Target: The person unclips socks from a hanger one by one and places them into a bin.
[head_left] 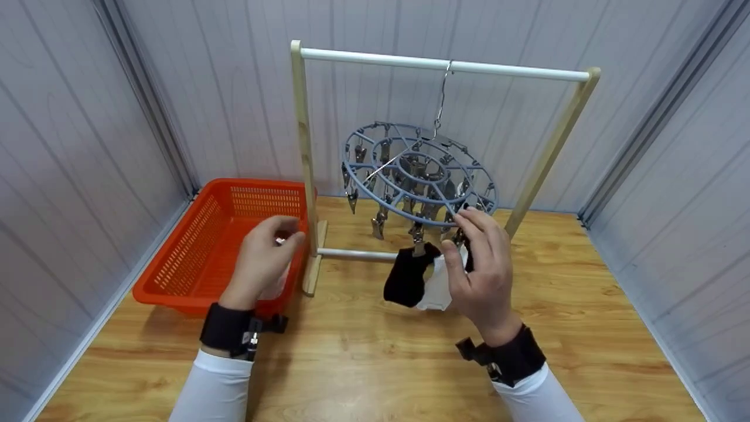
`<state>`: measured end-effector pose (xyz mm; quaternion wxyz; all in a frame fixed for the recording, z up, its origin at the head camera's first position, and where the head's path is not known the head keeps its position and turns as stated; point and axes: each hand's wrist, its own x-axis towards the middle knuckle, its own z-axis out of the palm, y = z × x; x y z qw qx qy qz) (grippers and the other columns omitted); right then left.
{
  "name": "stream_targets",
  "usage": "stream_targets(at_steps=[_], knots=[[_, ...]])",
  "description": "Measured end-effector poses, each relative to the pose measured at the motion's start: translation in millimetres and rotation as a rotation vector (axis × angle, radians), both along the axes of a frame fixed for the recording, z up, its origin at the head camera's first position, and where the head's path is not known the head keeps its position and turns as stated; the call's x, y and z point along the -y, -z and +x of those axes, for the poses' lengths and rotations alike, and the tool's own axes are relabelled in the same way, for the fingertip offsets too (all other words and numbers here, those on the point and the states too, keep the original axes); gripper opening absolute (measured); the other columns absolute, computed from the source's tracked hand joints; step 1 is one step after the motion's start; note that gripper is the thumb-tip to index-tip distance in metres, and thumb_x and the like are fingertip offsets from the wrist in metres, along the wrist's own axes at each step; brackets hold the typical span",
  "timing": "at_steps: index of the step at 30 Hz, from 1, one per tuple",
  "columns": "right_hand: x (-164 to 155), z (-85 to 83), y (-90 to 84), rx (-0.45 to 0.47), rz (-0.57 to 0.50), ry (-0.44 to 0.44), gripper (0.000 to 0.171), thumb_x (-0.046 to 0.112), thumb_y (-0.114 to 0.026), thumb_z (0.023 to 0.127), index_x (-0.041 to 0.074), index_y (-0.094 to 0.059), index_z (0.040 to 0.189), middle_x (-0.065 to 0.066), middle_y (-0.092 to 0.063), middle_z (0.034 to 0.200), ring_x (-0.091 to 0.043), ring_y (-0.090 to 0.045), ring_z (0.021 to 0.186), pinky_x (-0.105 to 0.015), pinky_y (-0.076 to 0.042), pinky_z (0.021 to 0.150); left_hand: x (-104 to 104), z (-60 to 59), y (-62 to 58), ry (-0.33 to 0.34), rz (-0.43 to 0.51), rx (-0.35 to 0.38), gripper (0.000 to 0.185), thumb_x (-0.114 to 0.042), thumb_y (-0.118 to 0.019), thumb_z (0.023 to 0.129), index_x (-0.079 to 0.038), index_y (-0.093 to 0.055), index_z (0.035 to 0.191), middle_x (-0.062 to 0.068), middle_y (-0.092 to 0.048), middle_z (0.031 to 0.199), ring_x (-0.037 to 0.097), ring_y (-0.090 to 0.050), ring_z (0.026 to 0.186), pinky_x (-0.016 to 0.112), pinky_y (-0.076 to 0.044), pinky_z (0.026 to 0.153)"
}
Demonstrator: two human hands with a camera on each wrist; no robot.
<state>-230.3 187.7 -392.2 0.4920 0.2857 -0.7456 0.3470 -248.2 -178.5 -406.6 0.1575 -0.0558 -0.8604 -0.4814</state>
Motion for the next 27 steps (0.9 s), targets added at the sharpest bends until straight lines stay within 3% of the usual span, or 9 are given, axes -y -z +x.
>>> stream_targets(at_steps=[7,10,14,20,27], knots=[[-6,-4.7,0.0,0.067,-0.031,0.121,0.039,0.015,-0.065,0.111,-0.007,-0.067,0.144,-0.025,-0.063,0.148,-0.042,-0.055,0.143,-0.051,-0.037,0.126,-35,6.6,1.2,0.169,0.007,0.001,0.031,-0.012,-0.078,0.106,-0.002,-0.074,0.134,0.01,-0.077,0.121,0.025,-0.07,0.11,0.043,-0.058,0.094],[-5,-6.2,2.5,0.116,-0.016,0.155,0.043,0.016,-0.066,0.11,-0.007,-0.064,0.147,-0.027,-0.061,0.151,-0.043,-0.053,0.146,-0.054,-0.035,0.127,-50,6.2,8.0,0.257,0.026,0.01,0.033,-0.013,-0.08,0.104,-0.002,-0.074,0.135,0.011,-0.078,0.122,0.026,-0.072,0.11,0.046,-0.06,0.095],[-1,-6.6,5.7,0.147,-0.003,0.159,0.047,0.02,-0.067,0.11,-0.008,-0.062,0.148,-0.027,-0.06,0.151,-0.043,-0.054,0.144,-0.057,-0.037,0.124,-67,6.9,18.7,0.358,0.014,0.014,0.042,-0.017,-0.081,0.104,-0.003,-0.069,0.142,0.013,-0.075,0.134,0.03,-0.071,0.121,0.051,-0.059,0.101],[3,-5.1,7.3,0.144,0.025,0.143,0.049,0.022,-0.069,0.108,-0.008,-0.063,0.146,-0.026,-0.063,0.147,-0.043,-0.056,0.14,-0.059,-0.037,0.123,-85,8.1,31.7,0.398,0.008,-0.003,0.056,-0.022,-0.085,0.101,-0.003,-0.063,0.149,0.015,-0.071,0.144,0.031,-0.066,0.133,0.054,-0.054,0.11],[6,-4.5,8.4,0.126,0.041,0.109,0.049,0.027,-0.067,0.11,-0.008,-0.065,0.144,-0.027,-0.064,0.144,-0.043,-0.057,0.138,-0.058,-0.036,0.123,-96,6.4,42.5,0.401,0.076,0.055,0.053,-0.02,-0.087,0.099,-0.001,-0.066,0.143,0.012,-0.074,0.128,0.031,-0.068,0.12,0.057,-0.052,0.11]])
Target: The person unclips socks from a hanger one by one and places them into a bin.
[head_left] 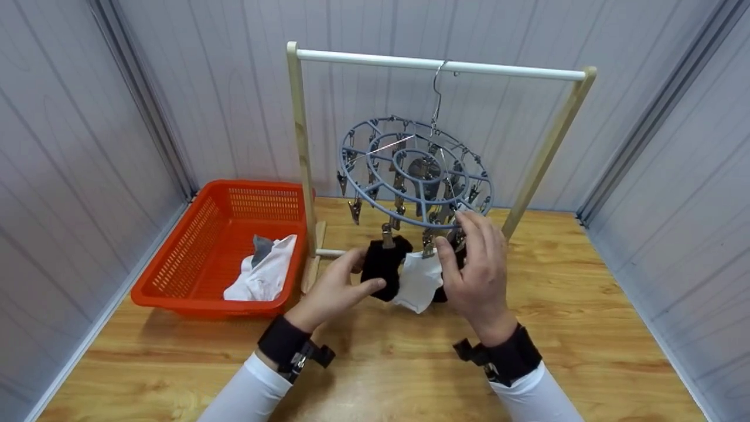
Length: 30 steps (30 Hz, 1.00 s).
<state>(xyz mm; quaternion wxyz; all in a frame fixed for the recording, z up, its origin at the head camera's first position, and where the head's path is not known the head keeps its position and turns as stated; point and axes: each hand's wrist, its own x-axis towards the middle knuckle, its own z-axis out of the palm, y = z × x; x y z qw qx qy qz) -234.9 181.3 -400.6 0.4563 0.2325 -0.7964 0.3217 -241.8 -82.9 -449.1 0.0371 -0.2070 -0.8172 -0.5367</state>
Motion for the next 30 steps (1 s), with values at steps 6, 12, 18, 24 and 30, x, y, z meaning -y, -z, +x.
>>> stream_targets(at_steps=[6,12,18,24,30], knots=[[0,1.1,-0.9,-0.002,0.004,-0.014,0.048,0.023,-0.07,0.108,-0.006,-0.065,0.145,-0.027,-0.064,0.144,-0.042,-0.057,0.139,-0.057,-0.037,0.123,-5,-2.5,6.2,0.002,0.036,0.046,0.047,-0.02,-0.088,0.098,-0.002,-0.069,0.137,0.008,-0.075,0.119,0.025,-0.067,0.109,0.053,-0.054,0.097],[0,0.6,-2.0,-0.031,-0.034,-0.042,0.048,0.023,-0.071,0.107,-0.007,-0.066,0.143,-0.028,-0.062,0.145,-0.045,-0.054,0.143,-0.055,-0.035,0.127,-7,-1.1,7.1,0.022,0.041,0.029,0.04,-0.013,-0.087,0.098,-0.002,-0.071,0.133,0.007,-0.077,0.114,0.022,-0.069,0.103,0.045,-0.055,0.092],[1,1.0,-3.5,-0.122,-0.075,-0.073,0.042,0.02,-0.071,0.105,-0.006,-0.07,0.138,-0.026,-0.064,0.142,-0.049,-0.052,0.143,-0.056,-0.034,0.127,-9,2.0,5.6,0.051,0.047,-0.001,0.038,-0.007,-0.085,0.098,0.001,-0.073,0.133,0.012,-0.079,0.117,0.025,-0.073,0.105,0.05,-0.059,0.095],[4,4.8,-5.0,-0.23,-0.068,-0.123,0.035,0.026,-0.067,0.11,-0.003,-0.076,0.128,-0.023,-0.071,0.128,-0.043,-0.064,0.122,-0.045,-0.045,0.117,-11,4.9,3.0,0.065,0.048,-0.03,0.03,-0.007,-0.084,0.097,0.0,-0.076,0.126,0.009,-0.081,0.112,0.024,-0.071,0.102,0.055,-0.057,0.093],[7,4.6,-2.5,-0.219,0.033,-0.268,0.033,0.024,-0.067,0.112,-0.004,-0.076,0.127,-0.017,-0.077,0.117,-0.034,-0.073,0.106,-0.038,-0.056,0.101,-11,7.8,1.2,0.062,0.011,-0.048,0.027,-0.011,-0.084,0.099,-0.003,-0.078,0.124,0.004,-0.081,0.106,0.018,-0.07,0.097,0.039,-0.055,0.084]])
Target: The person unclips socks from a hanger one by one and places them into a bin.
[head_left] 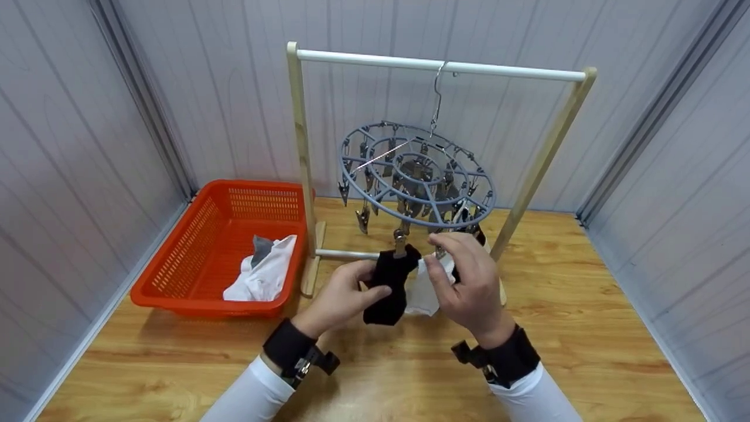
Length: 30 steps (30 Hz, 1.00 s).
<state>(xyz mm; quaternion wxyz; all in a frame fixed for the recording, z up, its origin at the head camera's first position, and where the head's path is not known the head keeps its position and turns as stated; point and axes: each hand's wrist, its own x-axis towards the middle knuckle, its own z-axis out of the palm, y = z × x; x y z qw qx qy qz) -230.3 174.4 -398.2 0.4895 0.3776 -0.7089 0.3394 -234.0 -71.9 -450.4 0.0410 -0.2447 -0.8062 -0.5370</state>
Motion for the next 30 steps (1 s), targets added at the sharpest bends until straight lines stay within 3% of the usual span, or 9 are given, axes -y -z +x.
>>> stream_targets(at_steps=[7,11,14,18,21,25,30], knots=[[-1,-1.5,9.6,0.187,0.107,0.012,0.034,0.018,-0.07,0.111,-0.002,-0.07,0.139,-0.015,-0.075,0.129,-0.03,-0.072,0.119,-0.042,-0.055,0.104,-1,2.4,-1.8,0.006,-0.016,-0.002,0.026,-0.016,-0.083,0.101,-0.006,-0.078,0.125,0.0,-0.081,0.107,0.018,-0.069,0.098,0.035,-0.054,0.082],[0,0.7,11.6,0.364,0.097,0.017,0.04,0.013,-0.074,0.108,0.001,-0.066,0.145,-0.013,-0.073,0.136,-0.028,-0.07,0.125,-0.045,-0.055,0.106,-3,3.7,-2.6,0.019,-0.012,-0.013,0.025,-0.016,-0.083,0.101,-0.006,-0.078,0.124,-0.001,-0.08,0.107,0.017,-0.068,0.096,0.033,-0.053,0.08],[1,3.5,10.6,0.544,0.06,-0.003,0.044,0.019,-0.07,0.112,0.002,-0.061,0.152,-0.011,-0.071,0.144,-0.027,-0.068,0.132,-0.047,-0.053,0.111,-4,4.3,-3.2,0.026,-0.008,-0.024,0.024,-0.016,-0.083,0.101,-0.007,-0.079,0.123,-0.001,-0.08,0.106,0.016,-0.068,0.094,0.032,-0.052,0.079],[2,6.1,6.7,0.835,-0.067,-0.157,0.052,0.027,-0.062,0.117,0.003,-0.052,0.162,-0.01,-0.07,0.147,-0.025,-0.066,0.137,-0.045,-0.051,0.115,-5,5.2,-3.8,0.028,-0.009,-0.027,0.022,-0.016,-0.083,0.101,-0.007,-0.079,0.121,-0.002,-0.08,0.105,0.015,-0.067,0.092,0.032,-0.052,0.079],[2,6.4,3.9,0.979,-0.169,-0.308,0.054,0.024,-0.059,0.118,0.001,-0.047,0.165,-0.014,-0.069,0.148,-0.027,-0.065,0.138,-0.043,-0.053,0.114,-5,5.2,-3.6,0.028,-0.011,-0.027,0.021,-0.016,-0.083,0.101,-0.007,-0.079,0.12,-0.003,-0.079,0.104,0.014,-0.066,0.091,0.032,-0.052,0.079],[3,6.0,2.2,1.032,-0.243,-0.395,0.05,0.015,-0.059,0.117,-0.004,-0.048,0.162,-0.018,-0.069,0.145,-0.028,-0.067,0.134,-0.038,-0.055,0.11,-5,4.6,-3.0,0.03,-0.008,-0.032,0.019,-0.017,-0.083,0.101,-0.007,-0.079,0.118,-0.002,-0.079,0.104,0.014,-0.066,0.09,0.033,-0.053,0.079],[5,5.3,1.4,1.022,-0.308,-0.393,0.043,0.008,-0.062,0.114,-0.008,-0.056,0.153,-0.02,-0.073,0.129,-0.027,-0.071,0.117,-0.035,-0.058,0.102,-5,4.9,-3.1,0.048,0.011,-0.021,0.019,-0.017,-0.083,0.101,-0.007,-0.08,0.118,0.0,-0.08,0.108,0.015,-0.067,0.092,0.033,-0.055,0.082]])
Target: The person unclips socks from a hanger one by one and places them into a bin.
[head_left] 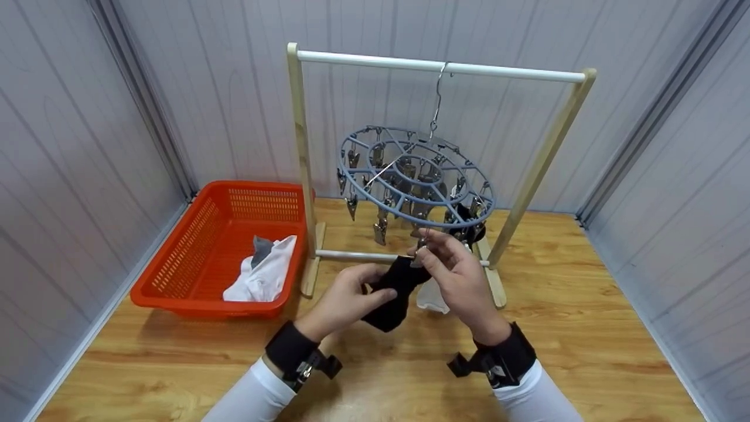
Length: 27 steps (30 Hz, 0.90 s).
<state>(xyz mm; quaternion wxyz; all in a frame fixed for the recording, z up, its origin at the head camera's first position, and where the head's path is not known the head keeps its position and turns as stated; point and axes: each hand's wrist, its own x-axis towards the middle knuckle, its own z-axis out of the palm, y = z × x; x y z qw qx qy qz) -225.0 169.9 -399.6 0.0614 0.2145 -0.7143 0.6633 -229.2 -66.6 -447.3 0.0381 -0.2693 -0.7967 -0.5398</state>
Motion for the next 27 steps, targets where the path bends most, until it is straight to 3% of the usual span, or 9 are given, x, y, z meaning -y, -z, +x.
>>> stream_targets(at_steps=[9,18,27], knots=[[1.0,0.0,1.1,0.008,0.017,0.043,0.033,0.011,-0.061,0.116,-0.005,-0.068,0.144,-0.017,-0.076,0.116,-0.025,-0.073,0.108,-0.035,-0.059,0.098,0.4,0.0,-0.4,0.024,0.025,0.022,0.025,-0.017,-0.083,0.102,-0.006,-0.08,0.125,0.002,-0.081,0.114,0.016,-0.069,0.093,0.033,-0.057,0.081],[0.9,0.1,3.5,-0.068,-0.023,0.103,0.03,0.006,-0.068,0.111,-0.01,-0.073,0.137,-0.016,-0.078,0.129,-0.034,-0.074,0.114,-0.034,-0.061,0.095,1.5,0.1,-1.4,0.018,0.021,0.034,0.018,-0.017,-0.084,0.101,-0.005,-0.082,0.115,0.002,-0.08,0.104,0.014,-0.067,0.084,0.031,-0.056,0.075],[0.9,-0.8,4.0,-0.149,-0.099,0.094,0.024,-0.002,-0.072,0.106,-0.01,-0.078,0.127,-0.019,-0.079,0.123,-0.024,-0.078,0.101,-0.036,-0.065,0.088,2.6,0.2,-2.5,0.024,0.017,0.039,0.017,-0.018,-0.084,0.1,-0.005,-0.082,0.11,0.003,-0.079,0.1,0.013,-0.066,0.081,0.029,-0.055,0.072]])
